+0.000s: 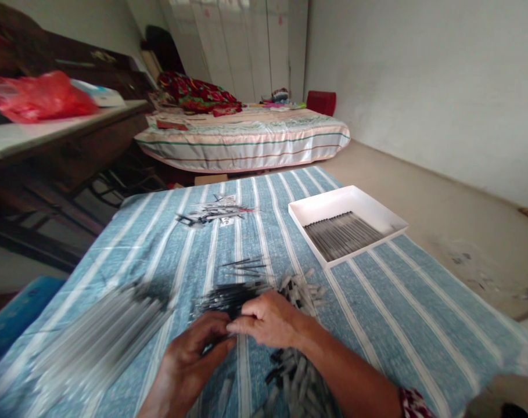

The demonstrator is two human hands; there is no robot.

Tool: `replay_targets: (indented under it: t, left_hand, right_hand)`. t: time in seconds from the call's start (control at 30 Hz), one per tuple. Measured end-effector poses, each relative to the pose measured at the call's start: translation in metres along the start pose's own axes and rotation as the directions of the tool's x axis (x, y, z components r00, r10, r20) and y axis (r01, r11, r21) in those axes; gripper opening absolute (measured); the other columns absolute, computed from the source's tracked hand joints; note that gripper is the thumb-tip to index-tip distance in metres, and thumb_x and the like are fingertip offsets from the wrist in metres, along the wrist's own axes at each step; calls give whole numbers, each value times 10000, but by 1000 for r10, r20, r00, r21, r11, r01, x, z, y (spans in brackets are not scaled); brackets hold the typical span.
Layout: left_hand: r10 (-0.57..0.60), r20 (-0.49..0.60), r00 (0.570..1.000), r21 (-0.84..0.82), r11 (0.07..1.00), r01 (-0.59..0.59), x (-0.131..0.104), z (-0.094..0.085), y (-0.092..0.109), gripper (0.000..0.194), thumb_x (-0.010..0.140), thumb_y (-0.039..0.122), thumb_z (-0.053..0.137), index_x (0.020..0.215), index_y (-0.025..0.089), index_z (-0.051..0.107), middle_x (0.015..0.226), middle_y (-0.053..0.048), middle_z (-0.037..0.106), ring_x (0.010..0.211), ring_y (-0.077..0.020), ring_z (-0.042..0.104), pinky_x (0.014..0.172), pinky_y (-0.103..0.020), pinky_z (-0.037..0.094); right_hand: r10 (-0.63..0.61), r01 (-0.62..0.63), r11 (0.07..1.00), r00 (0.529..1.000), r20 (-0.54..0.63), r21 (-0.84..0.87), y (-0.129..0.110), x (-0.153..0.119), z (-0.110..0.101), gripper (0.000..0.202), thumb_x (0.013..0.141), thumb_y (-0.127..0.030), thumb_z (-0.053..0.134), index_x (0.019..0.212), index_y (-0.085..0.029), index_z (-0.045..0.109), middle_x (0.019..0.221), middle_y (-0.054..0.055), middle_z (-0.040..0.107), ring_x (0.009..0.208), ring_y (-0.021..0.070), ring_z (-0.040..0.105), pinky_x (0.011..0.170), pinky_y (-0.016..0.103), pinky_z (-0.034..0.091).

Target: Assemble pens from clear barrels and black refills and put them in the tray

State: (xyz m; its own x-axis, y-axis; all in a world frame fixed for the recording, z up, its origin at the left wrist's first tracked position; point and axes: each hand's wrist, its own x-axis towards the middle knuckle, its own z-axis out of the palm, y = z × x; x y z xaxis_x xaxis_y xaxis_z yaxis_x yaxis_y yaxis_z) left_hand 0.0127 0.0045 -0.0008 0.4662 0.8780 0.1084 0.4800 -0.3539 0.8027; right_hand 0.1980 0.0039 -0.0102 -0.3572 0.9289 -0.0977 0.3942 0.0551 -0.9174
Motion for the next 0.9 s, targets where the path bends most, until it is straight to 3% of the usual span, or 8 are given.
replay_targets:
  t: [0.1,0.23,0.37,0.57,0.67,0.73,0.83,0.9]
  left_hand:
    - [7,0,1000,31,999,-7,0,0,0,76,789,205,575,727,176,608,821,-39,625,741,-174,603,656,-259,468]
    - [-3,50,999,48,999,1,2,-5,-2,107,823,245,561,867,189,641,846,-43,636,777,-181,620,685,-259,485]
    - [39,112,993,39,998,-43,1,-9,-4,158,856,243,520,779,187,646,831,-48,640,797,-177,625,718,-248,484]
    - [33,86,996,45,998,-37,0,-7,-1,158,830,250,547,718,178,630,757,-36,615,704,-163,584,647,-249,453]
    - [-47,38,998,13,999,47,0,-9,-2,158,807,270,577,687,175,615,701,-15,592,654,-150,551,611,-247,424]
    - [-140,-3,990,-49,989,140,0,-10,-3,158,787,294,602,686,172,610,658,2,565,619,-137,521,569,-235,397]
    - [-285,-9,959,-233,933,275,2,-12,-2,188,763,342,638,702,166,612,602,19,530,576,-119,483,517,-216,361]
    - [-319,-2,948,-410,865,290,3,-14,4,226,742,383,667,722,163,624,628,5,569,585,-120,502,537,-223,390]
  right_hand:
    - [11,-11,1000,1000,3,-10,0,-1,0,459,862,-370,550,460,-175,440,385,-69,460,400,68,464,451,181,349]
    - [0,0,1000,1000,1,21,-1,-2,-2,442,871,-360,523,476,-176,451,402,-70,479,373,56,448,430,165,342]
    - [-3,3,1000,1000,-17,8,-1,-1,-4,443,866,-344,523,464,-174,449,391,-66,473,368,52,432,412,157,324]
    - [25,-25,999,1000,-3,29,3,0,-4,454,871,-373,518,470,-167,464,395,-57,481,359,49,435,391,149,318]
    - [69,-65,991,997,-26,121,6,-1,-12,425,870,-443,506,543,-172,478,447,-49,524,344,58,446,363,156,319]
    - [59,-44,991,992,-113,125,10,-3,-23,385,863,-441,514,588,-172,500,461,-50,531,350,61,440,368,161,319]
    - [-20,21,1000,965,-263,0,19,-5,-44,237,830,-343,560,679,-162,582,462,-65,497,402,67,439,424,167,332]
    - [-56,23,994,948,-312,-108,26,-7,-56,153,803,-281,568,733,-158,625,491,-64,494,446,73,446,455,171,332]
